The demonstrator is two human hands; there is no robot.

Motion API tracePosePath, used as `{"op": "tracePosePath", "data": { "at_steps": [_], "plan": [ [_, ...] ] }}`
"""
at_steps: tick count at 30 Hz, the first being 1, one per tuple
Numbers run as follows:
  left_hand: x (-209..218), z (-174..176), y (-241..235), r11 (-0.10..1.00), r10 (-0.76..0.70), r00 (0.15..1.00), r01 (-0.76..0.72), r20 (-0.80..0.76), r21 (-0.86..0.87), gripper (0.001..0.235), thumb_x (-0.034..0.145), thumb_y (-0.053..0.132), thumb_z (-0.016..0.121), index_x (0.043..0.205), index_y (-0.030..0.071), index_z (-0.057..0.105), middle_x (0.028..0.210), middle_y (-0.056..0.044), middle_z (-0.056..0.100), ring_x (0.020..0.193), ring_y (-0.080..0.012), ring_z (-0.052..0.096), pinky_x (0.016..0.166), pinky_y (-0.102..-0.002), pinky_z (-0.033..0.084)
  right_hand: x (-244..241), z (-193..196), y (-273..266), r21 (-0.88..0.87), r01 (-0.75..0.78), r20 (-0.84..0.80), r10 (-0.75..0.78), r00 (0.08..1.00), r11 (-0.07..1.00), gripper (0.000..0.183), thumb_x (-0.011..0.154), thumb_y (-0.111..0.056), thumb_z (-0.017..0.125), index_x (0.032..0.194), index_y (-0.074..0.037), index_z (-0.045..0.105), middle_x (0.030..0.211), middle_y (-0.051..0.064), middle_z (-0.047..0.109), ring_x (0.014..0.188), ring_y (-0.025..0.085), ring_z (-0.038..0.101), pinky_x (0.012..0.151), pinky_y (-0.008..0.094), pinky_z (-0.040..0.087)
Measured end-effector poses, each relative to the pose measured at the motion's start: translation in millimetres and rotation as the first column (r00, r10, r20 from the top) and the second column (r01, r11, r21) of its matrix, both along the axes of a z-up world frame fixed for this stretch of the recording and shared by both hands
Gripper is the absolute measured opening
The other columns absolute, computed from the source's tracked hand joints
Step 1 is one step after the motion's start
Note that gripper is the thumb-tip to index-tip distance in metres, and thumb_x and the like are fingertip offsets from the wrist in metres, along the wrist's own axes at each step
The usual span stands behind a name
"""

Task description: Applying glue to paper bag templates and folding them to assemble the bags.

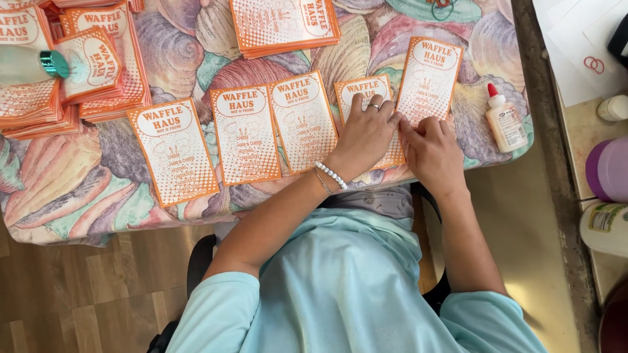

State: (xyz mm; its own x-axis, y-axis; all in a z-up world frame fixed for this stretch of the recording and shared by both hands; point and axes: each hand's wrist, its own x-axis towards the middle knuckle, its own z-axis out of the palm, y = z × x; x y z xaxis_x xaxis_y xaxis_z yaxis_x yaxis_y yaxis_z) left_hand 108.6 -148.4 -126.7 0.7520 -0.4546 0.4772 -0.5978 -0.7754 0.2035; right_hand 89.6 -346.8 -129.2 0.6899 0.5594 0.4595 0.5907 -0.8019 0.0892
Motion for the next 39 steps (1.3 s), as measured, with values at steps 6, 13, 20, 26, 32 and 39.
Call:
{"op": "tracePosePath", "data": {
  "at_steps": [6, 13, 20, 26, 32, 39],
  "plan": [
    [-7.5, 17.6, -0.9, 1.000, 0.011, 0.999, -0.010, -0.051, 0.025, 0.030, 0.102, 0.009, 0.047, 0.106, 0.003, 0.076, 0.091, -0.010, 0.059, 0.100, -0.0281, 0.051, 0.094, -0.059, 0.031, -7.9, 6.0, -15.0, 0.032, -0.029, -0.078, 0.032, 0.996, 0.999, 0.026, 0.094, -0.010, 0.067, 0.112, -0.022, 0.082, 0.100, 0.003, 0.060, 0.091, 0.025, 0.066, 0.081, 0.035, 0.055],
    [0.8, 10.7, 2.3, 0.996, 0.004, 0.981, -0.020, -0.194, -0.083, 0.030, 0.101, 0.011, 0.049, 0.105, 0.010, 0.079, 0.086, -0.008, 0.059, 0.098, -0.0282, 0.052, 0.087, -0.057, 0.032, -0.1, -6.3, -12.8, 0.153, 0.049, -0.101, -0.034, 0.994, 0.987, 0.025, 0.100, -0.010, 0.070, 0.118, -0.021, 0.082, 0.090, 0.004, 0.067, 0.083, 0.027, 0.070, 0.071, 0.039, 0.058],
    [20.9, -8.5, -5.2, 0.979, 0.029, 0.986, -0.062, -0.165, -0.193, 0.020, 0.095, 0.018, 0.061, 0.086, 0.013, 0.079, 0.077, -0.005, 0.059, 0.090, -0.0271, 0.053, 0.085, -0.052, 0.034, -4.2, -4.4, -11.9, 0.129, 0.020, -0.114, -0.006, 0.993, 0.991, 0.029, 0.094, -0.008, 0.065, 0.110, -0.025, 0.083, 0.088, 0.003, 0.061, 0.081, 0.027, 0.068, 0.069, 0.037, 0.057],
    [4.1, 6.4, 19.2, 0.913, 0.062, 0.989, -0.112, -0.137, -0.392, 0.019, 0.102, 0.030, 0.052, 0.092, 0.021, 0.067, 0.076, 0.003, 0.061, 0.085, -0.0223, 0.060, 0.086, -0.045, 0.039, 0.0, 0.9, 4.3, 0.037, 0.016, -0.003, -0.016, 1.000, 0.999, 0.034, 0.094, -0.011, 0.063, 0.116, -0.028, 0.081, 0.087, 0.003, 0.054, 0.081, 0.027, 0.064, 0.070, 0.037, 0.055],
    [-48.7, 33.5, 63.2, 0.923, 0.060, 0.995, -0.088, -0.086, -0.375, 0.035, 0.108, 0.032, 0.046, 0.078, 0.017, 0.054, 0.066, 0.005, 0.050, 0.077, -0.0221, 0.058, 0.082, -0.039, 0.040, 9.4, -28.8, -42.7, 0.167, 0.129, 0.010, -0.133, 0.991, 0.977, 0.017, 0.090, -0.007, 0.077, 0.101, -0.018, 0.085, 0.089, 0.004, 0.066, 0.081, 0.025, 0.069, 0.072, 0.034, 0.057],
    [-85.4, 38.7, 85.8, 0.874, -0.036, 0.989, -0.037, -0.140, -0.485, 0.033, 0.102, 0.036, 0.063, 0.073, 0.019, 0.061, 0.060, 0.005, 0.052, 0.075, -0.0195, 0.061, 0.083, -0.035, 0.041, -39.4, -11.9, -17.7, 0.513, 0.379, -0.337, -0.226, 0.914, 0.770, 0.027, 0.114, -0.012, 0.065, 0.088, -0.012, 0.073, 0.061, -0.002, 0.065, 0.059, 0.024, 0.065, 0.062, 0.036, 0.051]
  ]
}}
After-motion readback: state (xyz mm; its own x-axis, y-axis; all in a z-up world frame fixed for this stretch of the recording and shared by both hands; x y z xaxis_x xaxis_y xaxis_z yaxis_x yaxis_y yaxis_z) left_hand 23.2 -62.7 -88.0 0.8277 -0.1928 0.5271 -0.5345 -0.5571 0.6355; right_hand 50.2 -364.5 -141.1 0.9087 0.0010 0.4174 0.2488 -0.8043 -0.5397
